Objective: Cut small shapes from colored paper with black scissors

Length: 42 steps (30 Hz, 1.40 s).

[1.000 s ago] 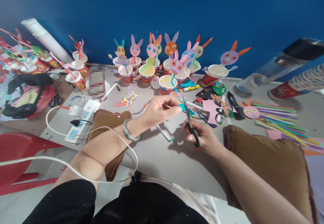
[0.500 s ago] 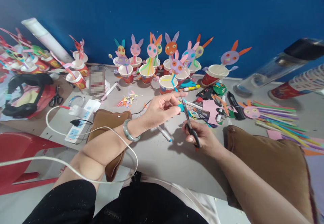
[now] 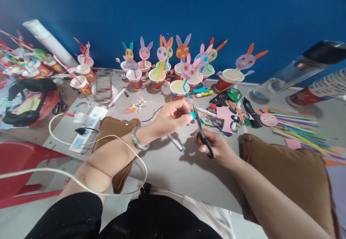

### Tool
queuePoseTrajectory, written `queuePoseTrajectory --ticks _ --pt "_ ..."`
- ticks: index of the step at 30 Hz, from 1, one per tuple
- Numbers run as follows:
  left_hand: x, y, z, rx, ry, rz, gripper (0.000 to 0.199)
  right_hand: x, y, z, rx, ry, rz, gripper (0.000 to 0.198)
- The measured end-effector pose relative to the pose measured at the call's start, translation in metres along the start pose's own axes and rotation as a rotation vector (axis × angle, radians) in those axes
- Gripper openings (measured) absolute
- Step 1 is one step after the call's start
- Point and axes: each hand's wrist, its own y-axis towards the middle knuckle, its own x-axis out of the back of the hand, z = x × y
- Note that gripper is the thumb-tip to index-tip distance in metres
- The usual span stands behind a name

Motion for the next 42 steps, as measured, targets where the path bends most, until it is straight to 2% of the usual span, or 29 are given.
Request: queuePoseTrajectory --ticks 17,23,29,34,42 --pt "0.001 0.002 0.000 -0.029 -0.003 -0.044 0.014 0.001 -0.001 0.000 -0.016 0.018 -0.005 0.067" --pt "0.001 0.003 -0.001 0.046 0.021 0.003 0.010 0.008 -0.002 -0.002 0.028 0.043 -0.064 0.063" --pt "0.001 0.002 -0.004 0.112 0.049 0.086 0.007 0.024 -0.001 -0.003 0.060 -0.026 0.080 0.061" --pt "0.002 0.002 -0.005 0.175 0.022 0.141 0.009 0.029 -0.001 0.006 0.038 -0.082 0.215 0.064" --pt "0.006 0.003 -0.009 0.268 -0.038 0.202 0.015 0.037 -0.002 0.006 -0.061 0.058 0.380 0.067"
